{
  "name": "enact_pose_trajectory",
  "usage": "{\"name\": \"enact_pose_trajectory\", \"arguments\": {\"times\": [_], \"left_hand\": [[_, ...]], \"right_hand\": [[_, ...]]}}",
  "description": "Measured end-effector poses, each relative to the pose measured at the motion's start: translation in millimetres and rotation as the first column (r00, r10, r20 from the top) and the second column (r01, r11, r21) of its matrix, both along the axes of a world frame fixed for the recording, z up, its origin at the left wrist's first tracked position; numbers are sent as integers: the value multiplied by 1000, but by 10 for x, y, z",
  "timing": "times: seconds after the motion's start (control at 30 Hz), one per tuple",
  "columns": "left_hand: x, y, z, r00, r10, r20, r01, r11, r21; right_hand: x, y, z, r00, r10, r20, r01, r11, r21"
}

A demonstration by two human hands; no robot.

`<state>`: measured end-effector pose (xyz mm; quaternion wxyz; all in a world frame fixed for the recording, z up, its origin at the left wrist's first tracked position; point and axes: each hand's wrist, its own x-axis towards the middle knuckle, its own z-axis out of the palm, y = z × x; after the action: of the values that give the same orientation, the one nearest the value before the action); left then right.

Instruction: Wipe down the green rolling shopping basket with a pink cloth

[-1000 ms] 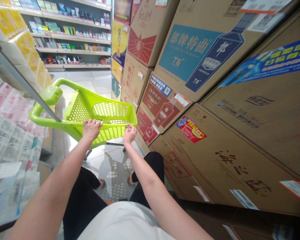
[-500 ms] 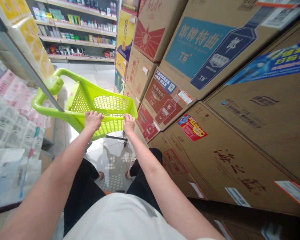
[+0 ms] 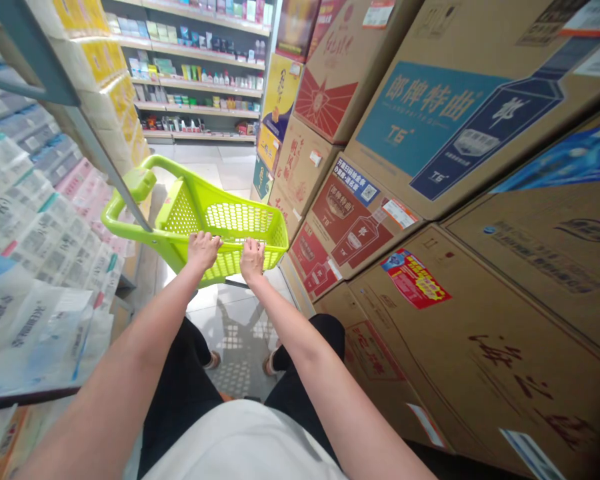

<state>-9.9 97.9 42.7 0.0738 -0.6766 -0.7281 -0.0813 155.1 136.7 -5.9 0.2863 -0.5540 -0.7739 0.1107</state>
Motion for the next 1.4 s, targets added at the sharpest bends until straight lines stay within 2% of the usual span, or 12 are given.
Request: {"name": "enact_pose_trajectory", "arguments": {"times": [0.07,0.17,0.33,0.47,0.6,0.83,1.0,1.1,1.17,1.27,1.4], "left_hand": [[-63,-26,18,1000,1,-9,-1,1000,-1],[-123,-59,33,1000,-3,-17,3,1000,-5],[-60,-28,8,1000,-13,-8,13,1000,-9],[42,49,-19,1000,-12,19,12,1000,-7],[48,66,-26,999,-21,41,21,1000,-4],[4,-6,-7,999,-25,41,26,999,-19],[-21,-34,10,996,-86,-2,86,994,-73],[-72,-59,19,985,-169,17,170,978,-124],[-85,-76,23,983,-181,41,185,974,-132],[-52,-91,12,989,-131,63,137,987,-88],[19,-91,-30,993,-75,89,78,997,-25]], "right_hand": [[11,-20,2,998,62,24,-62,998,14],[196,21,32,993,114,18,-115,993,42],[439,148,110,1000,-15,-13,15,1000,28],[198,120,135,999,-32,8,32,999,1],[-84,-3,152,989,148,9,-148,989,10],[-34,-83,216,975,219,-27,-220,975,-33],[-299,-152,238,975,85,-203,-111,987,-118],[-497,-236,199,937,117,-328,-167,977,-129],[-545,-292,168,914,122,-388,-194,969,-153],[-420,-332,177,901,146,-409,-231,959,-167],[-43,-242,319,913,266,-310,-276,961,11]]}}
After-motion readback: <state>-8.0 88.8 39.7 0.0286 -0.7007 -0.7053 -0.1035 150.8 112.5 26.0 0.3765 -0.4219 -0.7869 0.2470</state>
